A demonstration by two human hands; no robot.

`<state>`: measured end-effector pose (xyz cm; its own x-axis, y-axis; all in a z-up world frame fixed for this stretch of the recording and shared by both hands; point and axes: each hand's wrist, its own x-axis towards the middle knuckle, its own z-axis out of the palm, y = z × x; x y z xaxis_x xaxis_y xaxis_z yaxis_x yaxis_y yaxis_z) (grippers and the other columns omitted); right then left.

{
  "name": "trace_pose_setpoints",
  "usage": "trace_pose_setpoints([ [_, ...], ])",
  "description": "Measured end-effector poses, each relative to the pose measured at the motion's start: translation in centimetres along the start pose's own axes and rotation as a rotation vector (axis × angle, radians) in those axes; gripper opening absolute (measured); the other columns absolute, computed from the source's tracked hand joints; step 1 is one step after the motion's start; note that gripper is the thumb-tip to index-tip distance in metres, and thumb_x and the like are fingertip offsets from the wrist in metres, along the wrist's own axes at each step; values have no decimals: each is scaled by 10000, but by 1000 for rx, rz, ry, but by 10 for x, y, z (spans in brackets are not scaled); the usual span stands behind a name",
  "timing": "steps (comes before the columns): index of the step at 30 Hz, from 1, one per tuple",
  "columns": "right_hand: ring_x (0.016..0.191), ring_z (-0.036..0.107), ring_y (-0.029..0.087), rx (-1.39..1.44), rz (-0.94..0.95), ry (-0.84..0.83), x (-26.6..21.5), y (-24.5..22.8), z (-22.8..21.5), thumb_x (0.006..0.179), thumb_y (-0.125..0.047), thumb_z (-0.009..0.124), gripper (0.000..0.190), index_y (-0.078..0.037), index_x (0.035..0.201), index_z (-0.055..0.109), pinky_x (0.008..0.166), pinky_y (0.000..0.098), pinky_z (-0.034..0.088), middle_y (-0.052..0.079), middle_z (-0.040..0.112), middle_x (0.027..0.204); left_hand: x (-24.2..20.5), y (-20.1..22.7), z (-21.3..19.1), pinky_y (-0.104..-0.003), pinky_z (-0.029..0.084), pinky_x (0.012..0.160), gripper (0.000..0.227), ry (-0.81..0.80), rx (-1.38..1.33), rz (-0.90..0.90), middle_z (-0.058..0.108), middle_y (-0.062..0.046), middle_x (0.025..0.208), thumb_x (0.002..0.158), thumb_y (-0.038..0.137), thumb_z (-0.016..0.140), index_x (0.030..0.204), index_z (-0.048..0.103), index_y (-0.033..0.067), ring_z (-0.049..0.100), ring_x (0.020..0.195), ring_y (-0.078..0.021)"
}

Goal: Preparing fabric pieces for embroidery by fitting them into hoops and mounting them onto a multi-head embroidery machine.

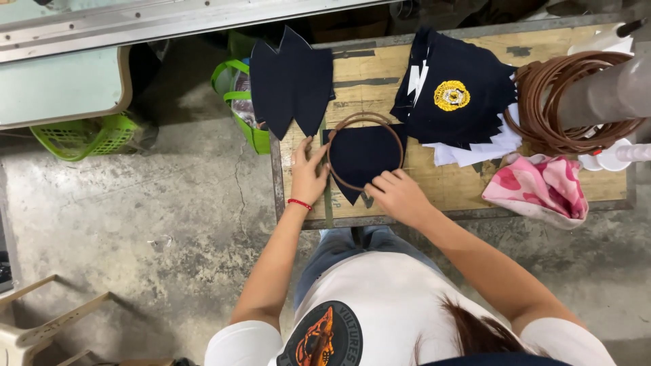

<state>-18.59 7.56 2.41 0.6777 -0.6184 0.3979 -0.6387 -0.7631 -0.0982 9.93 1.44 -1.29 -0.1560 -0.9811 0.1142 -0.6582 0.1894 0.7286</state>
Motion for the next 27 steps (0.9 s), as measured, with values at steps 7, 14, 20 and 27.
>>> trace_pose_setpoints([
  [7,865,561,232,-8,8,13,2,13,2,1070,-155,557,153,-112,1102,701,815,378,465,39,555,932,-3,-7,3,-539,485,1204,584,-25,78,0,411,-114,1627,910,199,810,1459,695,362,524,1424,-390],
  [14,812,595,331,35,101,105,-44,-18,-65,1060,-140,592,182,-37,1101,737,716,419,505,100,553,883,-5,1,-16,-557,454,1198,539,-18,8,38,491,-181,1571,974,160,755,1496,673,266,542,1410,-443],
  [20,750,589,269,-173,323,-49,-124,-21,-70,1035,-123,612,125,-52,991,704,652,350,516,73,538,838,-22,12,-38,-526,458,1181,445,38,-2,59,578,-177,1461,986,99,731,1424,716,173,571,1368,-423],
  [27,1016,602,341,-115,536,10,-139,62,-79,1006,-205,711,171,-37,1023,686,850,472,510,143,619,977,-21,30,-26,-462,508,1145,369,30,-11,-14,587,-80,1428,1023,108,709,1382,734,188,624,1311,-311],
])
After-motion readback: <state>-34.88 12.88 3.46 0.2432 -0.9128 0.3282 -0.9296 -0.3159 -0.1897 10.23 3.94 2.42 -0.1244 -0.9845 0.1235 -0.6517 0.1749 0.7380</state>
